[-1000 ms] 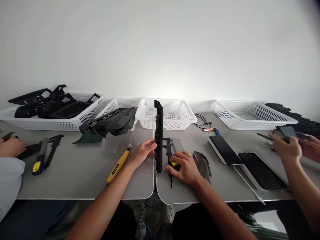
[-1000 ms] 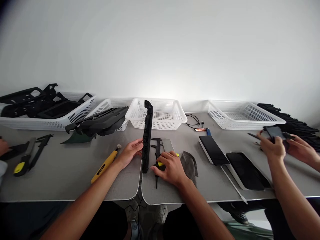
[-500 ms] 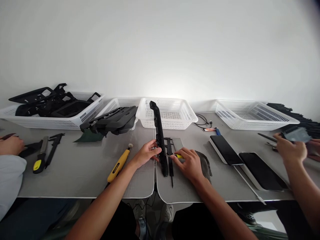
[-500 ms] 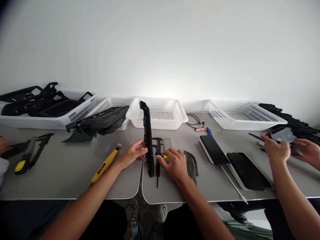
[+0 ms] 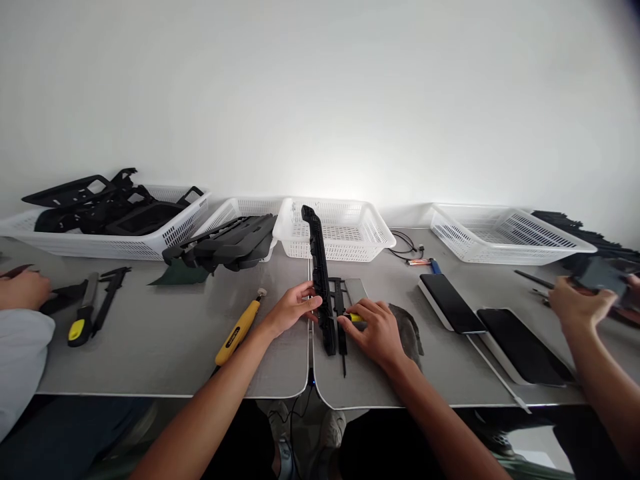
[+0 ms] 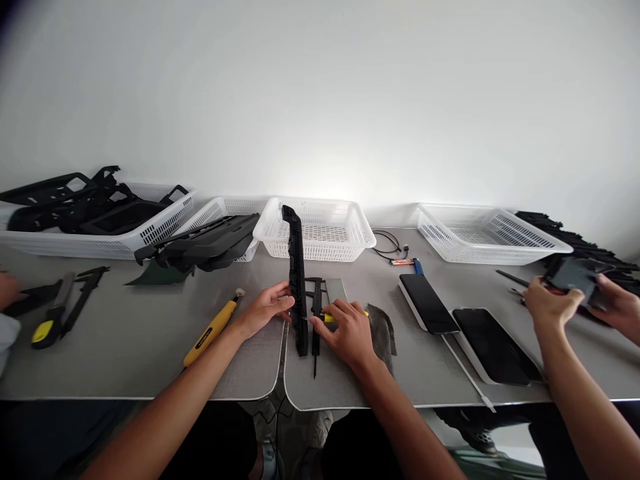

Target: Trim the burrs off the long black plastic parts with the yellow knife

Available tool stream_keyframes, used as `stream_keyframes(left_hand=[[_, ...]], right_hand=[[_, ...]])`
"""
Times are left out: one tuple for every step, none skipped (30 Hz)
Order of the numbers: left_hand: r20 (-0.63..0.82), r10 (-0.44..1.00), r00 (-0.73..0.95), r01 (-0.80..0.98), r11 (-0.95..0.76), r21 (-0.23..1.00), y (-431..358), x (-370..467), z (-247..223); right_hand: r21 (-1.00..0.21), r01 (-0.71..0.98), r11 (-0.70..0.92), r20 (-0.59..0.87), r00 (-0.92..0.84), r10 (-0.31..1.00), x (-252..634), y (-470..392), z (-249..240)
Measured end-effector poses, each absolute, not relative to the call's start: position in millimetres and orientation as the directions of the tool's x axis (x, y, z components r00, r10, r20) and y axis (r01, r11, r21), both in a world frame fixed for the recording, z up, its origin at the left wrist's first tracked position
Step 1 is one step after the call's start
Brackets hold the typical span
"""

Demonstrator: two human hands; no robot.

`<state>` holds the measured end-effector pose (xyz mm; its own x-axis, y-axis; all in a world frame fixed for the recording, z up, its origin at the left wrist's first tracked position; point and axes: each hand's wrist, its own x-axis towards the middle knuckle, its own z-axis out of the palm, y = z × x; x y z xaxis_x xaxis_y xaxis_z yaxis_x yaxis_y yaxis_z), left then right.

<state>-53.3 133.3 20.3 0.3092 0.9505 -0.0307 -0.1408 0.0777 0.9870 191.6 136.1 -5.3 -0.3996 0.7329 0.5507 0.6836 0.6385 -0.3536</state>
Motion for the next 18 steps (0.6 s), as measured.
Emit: stream_keyframes(left_hand=[[-0.026, 0.953, 0.302, -0.146, 0.073, 0.987, 134, -54, 20], [-0.018, 0.957, 0.29, -0.151, 0.065, 0.986, 134, -54, 20], [-0.01, 0.961, 0.276, -0.156, 0.056, 0.986, 135, -55, 20], [-0.004, 0.967, 0.256, -0.162, 0.047, 0.986, 135, -56, 19], [0.0, 0.973, 0.231, -0.168, 0.04, 0.985, 136, -56, 19], [0.001, 0.979, 0.206, -0.175, 0.035, 0.984, 137, -57, 19], [0.001, 0.984, 0.18, -0.183, 0.032, 0.983, 138, -58, 19], [0.0, 0.988, 0.156, -0.192, 0.031, 0.981, 139, -60, 18], [-0.002, 0.991, 0.134, -0.201, 0.029, 0.979, 140, -61, 19], [-0.001, 0.994, 0.112, -0.211, 0.024, 0.977, 140, -62, 19], [0.002, 0.996, 0.091, -0.218, 0.018, 0.976, 141, -63, 19], [0.005, 0.997, 0.071, -0.224, 0.011, 0.975, 141, -64, 20], [0.009, 0.999, 0.05, -0.227, 0.003, 0.974, 141, -64, 21], [0.014, 1.0, 0.028, -0.23, -0.007, 0.973, 141, -65, 22], [0.021, 1.0, 0.007, -0.232, -0.019, 0.973, 141, -66, 22], [0.028, 1.0, -0.011, -0.233, -0.03, 0.972, 141, -66, 23], [0.034, 0.999, -0.025, -0.235, -0.039, 0.971, 142, -67, 23], [0.04, 0.999, -0.035, -0.237, -0.047, 0.97, 142, -67, 23]], right_hand=[[-0.352, 0.683, 0.64, 0.552, -0.401, 0.732, 192, 136, -5], [-0.351, 0.683, 0.641, 0.553, -0.401, 0.73, 192, 136, -6], [-0.351, 0.681, 0.642, 0.555, -0.401, 0.729, 192, 136, -6], [-0.351, 0.678, 0.646, 0.559, -0.401, 0.726, 192, 135, -6], [-0.351, 0.674, 0.65, 0.562, -0.404, 0.722, 192, 135, -6], [-0.35, 0.67, 0.654, 0.565, -0.406, 0.719, 192, 135, -6], [-0.349, 0.667, 0.658, 0.566, -0.41, 0.715, 192, 135, -6], [-0.346, 0.664, 0.663, 0.566, -0.416, 0.712, 192, 135, -6], [-0.342, 0.661, 0.667, 0.566, -0.422, 0.708, 192, 135, -6], [-0.337, 0.659, 0.672, 0.565, -0.429, 0.705, 192, 135, -6], [-0.332, 0.656, 0.678, 0.565, -0.437, 0.7, 192, 135, -6], [-0.326, 0.652, 0.684, 0.567, -0.445, 0.694, 192, 135, -6], [-0.32, 0.647, 0.692, 0.568, -0.453, 0.687, 192, 135, -6], [-0.315, 0.641, 0.7, 0.571, -0.462, 0.679, 192, 135, -6], [-0.31, 0.633, 0.709, 0.573, -0.47, 0.671, 192, 135, -6], [-0.307, 0.624, 0.719, 0.574, -0.481, 0.663, 192, 135, -6], [-0.305, 0.613, 0.729, 0.576, -0.49, 0.654, 191, 135, -6], [-0.305, 0.602, 0.738, 0.579, -0.498, 0.645, 191, 135, -5]])
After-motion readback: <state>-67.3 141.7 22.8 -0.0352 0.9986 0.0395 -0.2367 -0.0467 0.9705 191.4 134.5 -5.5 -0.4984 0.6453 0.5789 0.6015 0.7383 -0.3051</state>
